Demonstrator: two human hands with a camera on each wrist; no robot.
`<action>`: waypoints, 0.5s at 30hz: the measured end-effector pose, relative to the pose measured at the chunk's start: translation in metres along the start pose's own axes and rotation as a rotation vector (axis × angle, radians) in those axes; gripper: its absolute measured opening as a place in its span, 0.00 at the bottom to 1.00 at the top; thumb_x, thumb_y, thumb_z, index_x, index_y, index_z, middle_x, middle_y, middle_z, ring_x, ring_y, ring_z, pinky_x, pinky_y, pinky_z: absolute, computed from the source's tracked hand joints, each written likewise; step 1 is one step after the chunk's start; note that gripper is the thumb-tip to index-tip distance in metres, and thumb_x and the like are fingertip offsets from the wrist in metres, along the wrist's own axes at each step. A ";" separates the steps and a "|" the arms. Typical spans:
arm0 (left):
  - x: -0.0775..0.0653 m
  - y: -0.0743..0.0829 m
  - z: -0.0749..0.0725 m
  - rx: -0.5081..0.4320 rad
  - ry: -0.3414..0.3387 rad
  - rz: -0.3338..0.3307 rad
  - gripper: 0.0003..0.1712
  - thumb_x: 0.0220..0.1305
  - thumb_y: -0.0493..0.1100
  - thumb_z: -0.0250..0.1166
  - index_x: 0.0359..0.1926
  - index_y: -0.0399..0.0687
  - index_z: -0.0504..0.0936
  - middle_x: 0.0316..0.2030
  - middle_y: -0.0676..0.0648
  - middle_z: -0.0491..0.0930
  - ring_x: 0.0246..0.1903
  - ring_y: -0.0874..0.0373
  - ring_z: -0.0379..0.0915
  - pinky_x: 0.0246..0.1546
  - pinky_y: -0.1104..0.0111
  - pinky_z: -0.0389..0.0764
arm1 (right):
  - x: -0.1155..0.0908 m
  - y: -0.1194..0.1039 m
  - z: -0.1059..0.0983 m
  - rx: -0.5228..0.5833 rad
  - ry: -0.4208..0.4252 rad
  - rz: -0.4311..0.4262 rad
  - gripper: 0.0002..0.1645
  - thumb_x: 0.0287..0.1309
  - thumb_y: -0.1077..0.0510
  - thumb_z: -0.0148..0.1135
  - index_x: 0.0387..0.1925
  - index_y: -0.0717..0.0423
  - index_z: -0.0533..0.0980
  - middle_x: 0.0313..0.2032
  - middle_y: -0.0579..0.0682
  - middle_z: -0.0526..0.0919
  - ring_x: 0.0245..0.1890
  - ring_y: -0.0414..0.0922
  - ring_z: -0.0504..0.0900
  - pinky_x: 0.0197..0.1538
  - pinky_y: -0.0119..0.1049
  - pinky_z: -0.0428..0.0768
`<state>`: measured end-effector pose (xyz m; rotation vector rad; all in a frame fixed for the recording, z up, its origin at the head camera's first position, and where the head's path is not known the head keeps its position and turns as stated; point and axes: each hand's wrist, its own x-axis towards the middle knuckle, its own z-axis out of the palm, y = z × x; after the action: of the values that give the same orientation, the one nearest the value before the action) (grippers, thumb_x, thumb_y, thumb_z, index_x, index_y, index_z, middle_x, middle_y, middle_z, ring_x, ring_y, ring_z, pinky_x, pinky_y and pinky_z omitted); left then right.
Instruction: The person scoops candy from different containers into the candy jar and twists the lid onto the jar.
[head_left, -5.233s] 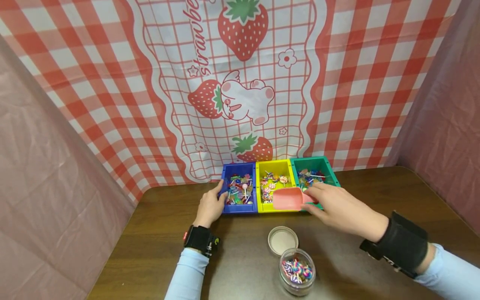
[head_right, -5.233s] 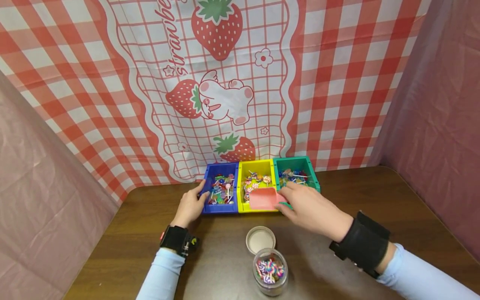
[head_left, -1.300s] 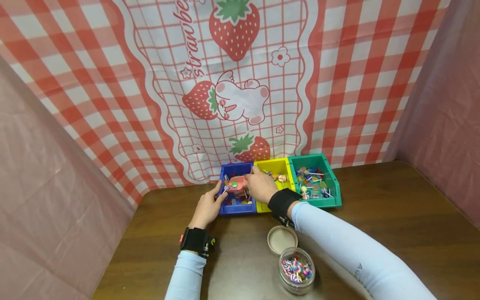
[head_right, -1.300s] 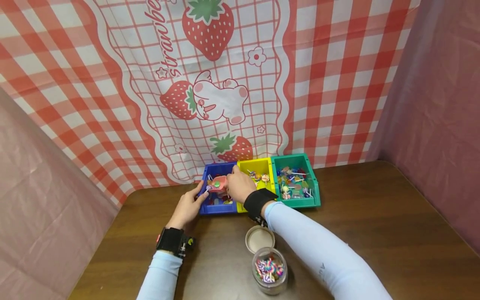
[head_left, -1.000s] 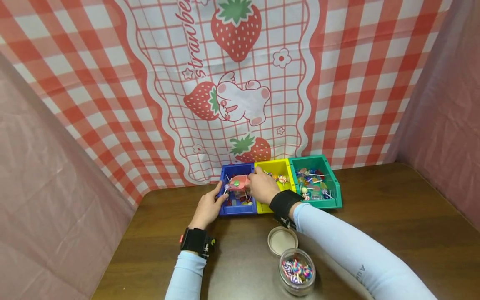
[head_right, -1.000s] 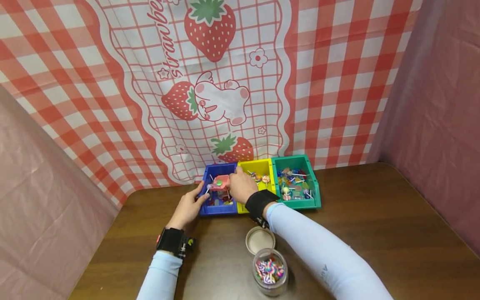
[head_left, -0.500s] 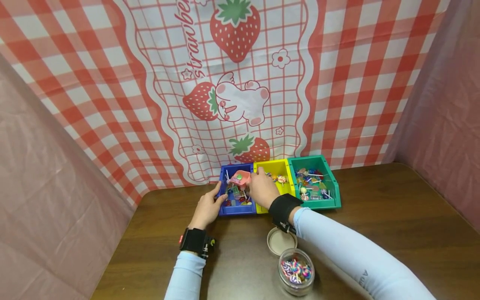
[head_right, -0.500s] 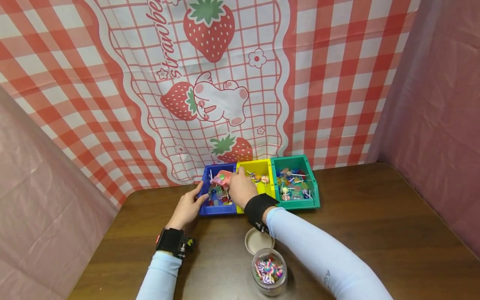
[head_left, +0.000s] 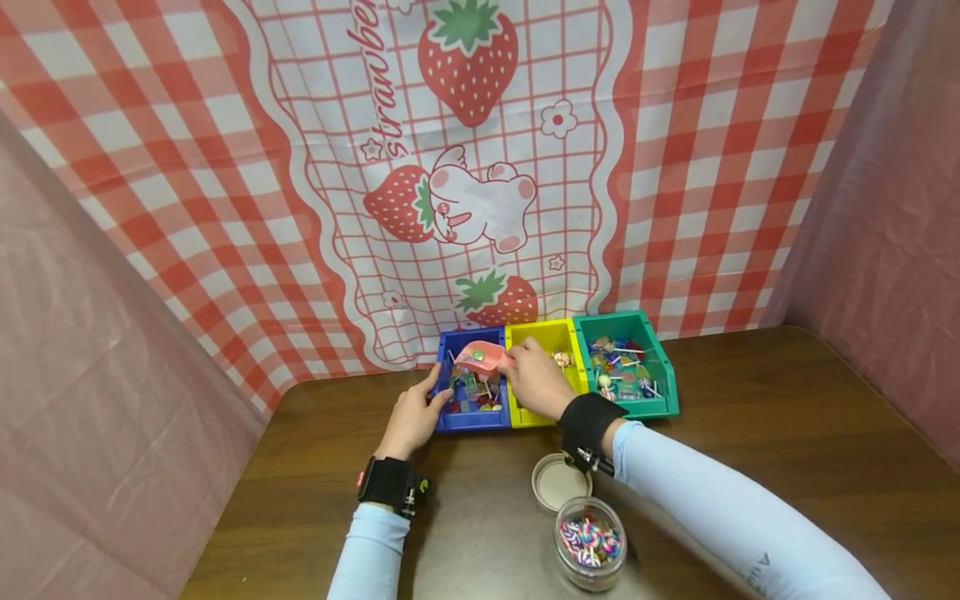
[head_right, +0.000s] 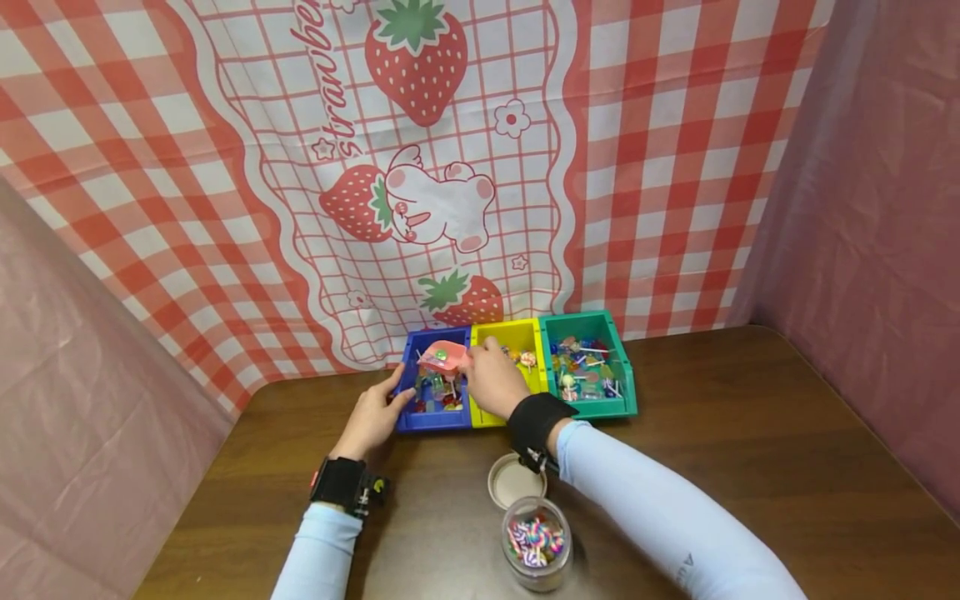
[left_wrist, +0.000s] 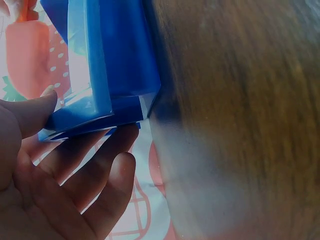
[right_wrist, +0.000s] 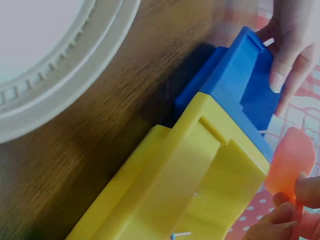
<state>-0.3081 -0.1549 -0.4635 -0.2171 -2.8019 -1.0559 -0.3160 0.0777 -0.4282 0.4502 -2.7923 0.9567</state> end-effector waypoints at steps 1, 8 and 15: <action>0.000 0.000 0.000 0.002 -0.002 0.001 0.33 0.71 0.50 0.62 0.74 0.52 0.66 0.62 0.35 0.73 0.61 0.43 0.71 0.59 0.48 0.71 | -0.002 0.000 -0.002 0.012 0.002 -0.004 0.20 0.72 0.54 0.57 0.54 0.67 0.77 0.40 0.55 0.70 0.33 0.50 0.72 0.38 0.40 0.72; 0.000 0.000 0.000 -0.004 -0.002 0.007 0.33 0.71 0.50 0.62 0.74 0.52 0.66 0.63 0.36 0.73 0.61 0.43 0.71 0.59 0.49 0.71 | -0.021 0.001 -0.020 0.048 0.042 -0.103 0.17 0.71 0.55 0.58 0.49 0.65 0.80 0.38 0.53 0.73 0.34 0.48 0.71 0.38 0.40 0.72; 0.000 -0.001 0.000 -0.012 -0.005 -0.003 0.33 0.71 0.51 0.62 0.74 0.53 0.66 0.63 0.36 0.73 0.62 0.44 0.70 0.59 0.49 0.70 | -0.047 0.005 -0.043 0.200 0.006 -0.168 0.15 0.70 0.53 0.59 0.49 0.59 0.80 0.38 0.49 0.74 0.37 0.46 0.72 0.39 0.40 0.72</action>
<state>-0.3087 -0.1558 -0.4643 -0.2164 -2.8015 -1.0751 -0.2715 0.1193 -0.4084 0.6946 -2.6128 1.1991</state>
